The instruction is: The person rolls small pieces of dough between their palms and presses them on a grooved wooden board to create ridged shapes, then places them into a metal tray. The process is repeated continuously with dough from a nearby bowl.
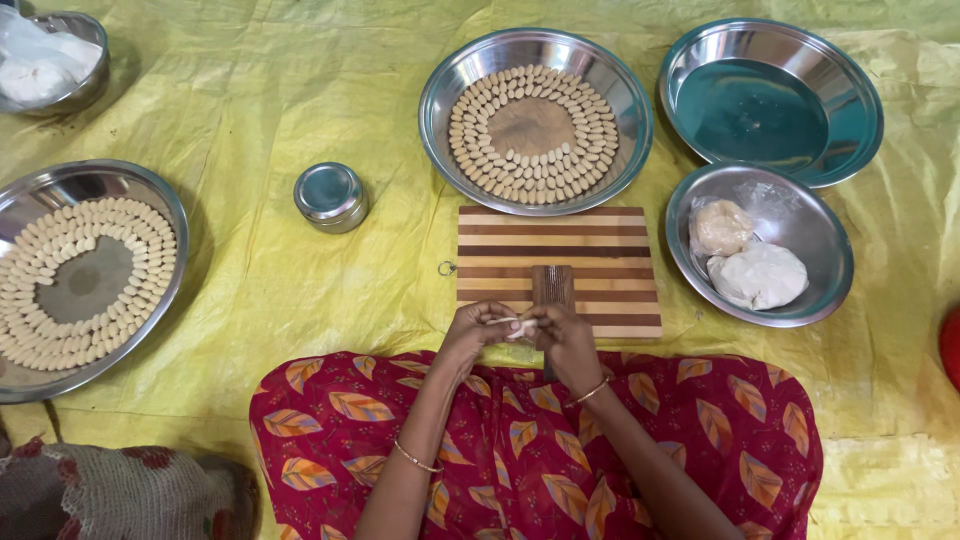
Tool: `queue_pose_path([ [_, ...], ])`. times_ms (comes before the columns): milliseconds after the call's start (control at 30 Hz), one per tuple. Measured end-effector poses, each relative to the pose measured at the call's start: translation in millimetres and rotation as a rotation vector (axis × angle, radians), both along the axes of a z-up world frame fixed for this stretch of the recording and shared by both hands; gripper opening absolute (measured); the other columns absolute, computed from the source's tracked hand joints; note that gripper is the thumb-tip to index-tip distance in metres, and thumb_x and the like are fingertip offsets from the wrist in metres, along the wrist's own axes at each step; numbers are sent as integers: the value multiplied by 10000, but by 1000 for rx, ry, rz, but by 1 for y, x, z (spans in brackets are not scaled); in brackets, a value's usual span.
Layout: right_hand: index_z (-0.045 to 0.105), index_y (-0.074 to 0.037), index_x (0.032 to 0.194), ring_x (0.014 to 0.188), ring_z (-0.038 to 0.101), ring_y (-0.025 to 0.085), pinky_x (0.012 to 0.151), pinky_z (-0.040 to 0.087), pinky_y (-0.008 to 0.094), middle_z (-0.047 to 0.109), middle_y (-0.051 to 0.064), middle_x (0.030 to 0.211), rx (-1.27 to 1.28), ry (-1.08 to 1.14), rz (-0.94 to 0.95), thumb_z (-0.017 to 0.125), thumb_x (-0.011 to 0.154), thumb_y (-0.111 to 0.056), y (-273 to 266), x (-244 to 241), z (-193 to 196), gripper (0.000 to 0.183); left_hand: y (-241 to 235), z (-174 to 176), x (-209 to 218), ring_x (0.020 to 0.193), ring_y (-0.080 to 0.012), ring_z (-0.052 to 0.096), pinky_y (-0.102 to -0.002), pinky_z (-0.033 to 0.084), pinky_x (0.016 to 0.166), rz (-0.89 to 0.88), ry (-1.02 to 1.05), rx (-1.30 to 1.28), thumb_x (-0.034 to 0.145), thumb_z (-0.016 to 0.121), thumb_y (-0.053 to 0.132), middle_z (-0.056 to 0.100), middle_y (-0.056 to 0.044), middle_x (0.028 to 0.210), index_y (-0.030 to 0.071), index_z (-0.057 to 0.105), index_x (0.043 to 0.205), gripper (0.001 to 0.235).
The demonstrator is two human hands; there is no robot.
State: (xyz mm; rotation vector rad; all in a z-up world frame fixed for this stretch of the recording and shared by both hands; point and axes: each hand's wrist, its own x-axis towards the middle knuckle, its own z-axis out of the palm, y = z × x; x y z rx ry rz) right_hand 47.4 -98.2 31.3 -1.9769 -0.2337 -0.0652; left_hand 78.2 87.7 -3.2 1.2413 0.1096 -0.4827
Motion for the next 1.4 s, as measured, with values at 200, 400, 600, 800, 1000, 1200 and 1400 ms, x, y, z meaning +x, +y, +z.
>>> queue_pose_path([
  [200,740,-58,1045,711,689,159,609,580,261,702,65,906,-240,-112,15,746,815,-28,5,-1,-1,232,2,-1,1,853,-161,738,-281,636,819,3,85,-40,822,757,42,749,-95,935,58,744,982,162],
  [400,719,-37,936,656,646,142,513,540,250,695,75,870,-489,-520,-26,691,916,32,-3,4,-38,77,0,2,2,823,-161,722,-282,615,772,-72,34,88,861,760,81,767,-112,925,24,753,987,139],
  [600,740,-17,954,630,621,167,470,515,242,698,114,891,-713,-554,-150,628,870,124,-1,20,-50,199,-3,2,2,805,-172,732,-262,634,746,-38,23,149,864,745,76,770,-119,916,15,749,973,124],
  [800,736,-8,1025,640,671,176,511,545,284,730,162,934,-395,-55,-405,663,916,40,-23,46,-37,140,-1,-15,16,1046,-245,648,-326,517,830,143,85,271,989,557,97,673,-183,1158,18,626,1272,302],
  [1000,731,-37,1042,781,774,137,696,630,232,778,106,910,-4,259,-290,686,882,-11,-48,53,-47,168,-19,-36,35,1461,-364,358,-443,324,1216,201,-543,932,1043,413,190,366,-208,1593,15,406,1503,493],
  [1200,748,-31,915,778,773,177,727,659,280,789,114,877,42,352,-263,770,839,-65,-1,29,-18,86,-38,-19,23,1541,-329,199,-451,181,1248,155,-498,648,1069,340,344,275,-130,1667,68,324,1587,587],
  [1400,772,-88,1031,1012,743,205,849,614,291,754,109,1085,75,-180,-49,713,895,-38,33,-6,31,156,-38,24,-9,1530,-319,357,-368,378,1171,226,-134,-465,1028,475,342,364,-198,1641,57,283,1598,666],
])
